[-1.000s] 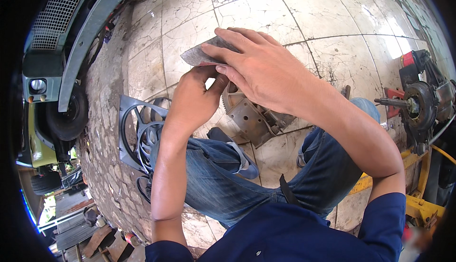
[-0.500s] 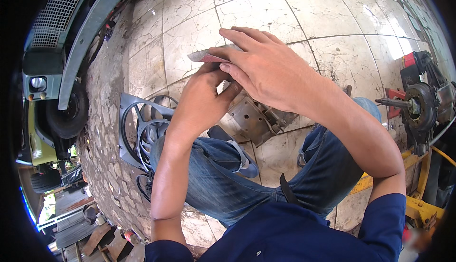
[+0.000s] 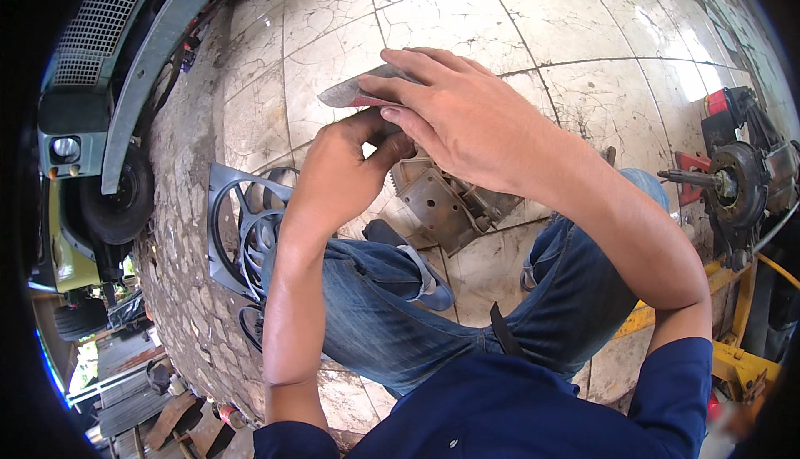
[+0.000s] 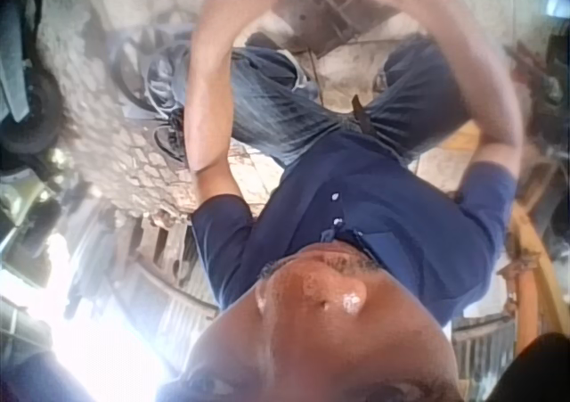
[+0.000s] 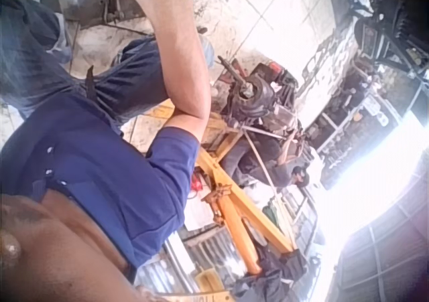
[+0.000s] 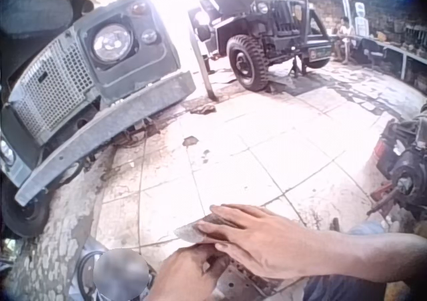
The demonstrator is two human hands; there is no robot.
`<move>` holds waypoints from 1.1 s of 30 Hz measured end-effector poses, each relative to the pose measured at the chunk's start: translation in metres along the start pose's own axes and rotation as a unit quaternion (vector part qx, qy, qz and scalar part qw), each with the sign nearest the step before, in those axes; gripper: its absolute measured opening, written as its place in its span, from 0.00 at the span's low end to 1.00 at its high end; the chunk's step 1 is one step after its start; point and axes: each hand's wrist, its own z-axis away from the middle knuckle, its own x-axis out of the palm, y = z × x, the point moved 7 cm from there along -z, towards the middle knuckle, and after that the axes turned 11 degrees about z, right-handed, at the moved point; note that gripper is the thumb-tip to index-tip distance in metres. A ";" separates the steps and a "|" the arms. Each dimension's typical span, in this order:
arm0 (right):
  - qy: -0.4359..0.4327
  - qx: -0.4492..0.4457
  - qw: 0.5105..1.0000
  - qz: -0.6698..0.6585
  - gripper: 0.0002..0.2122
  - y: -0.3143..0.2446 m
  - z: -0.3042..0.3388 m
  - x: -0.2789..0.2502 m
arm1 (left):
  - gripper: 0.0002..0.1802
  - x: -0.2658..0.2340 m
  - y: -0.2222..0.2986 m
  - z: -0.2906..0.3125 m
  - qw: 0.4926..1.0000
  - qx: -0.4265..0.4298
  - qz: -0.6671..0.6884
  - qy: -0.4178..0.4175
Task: The person sits on the floor and uses a red sanding block to sand a small dark metal ring. The person rotates the ring in their left hand and rubs the sanding block against its surfaces repeatedly.
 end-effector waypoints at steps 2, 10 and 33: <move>0.011 -0.004 1.000 0.013 0.15 -0.001 -0.001 -0.001 | 0.14 0.000 -0.001 -0.001 0.998 -0.053 0.001 -0.016; -0.012 0.008 1.000 -0.005 0.15 0.004 0.001 0.002 | 0.15 0.005 -0.003 0.001 0.999 0.047 0.022 0.002; 0.005 0.036 0.997 -0.068 0.16 0.013 -0.002 -0.002 | 0.15 -0.006 0.000 -0.003 0.997 0.034 0.043 0.058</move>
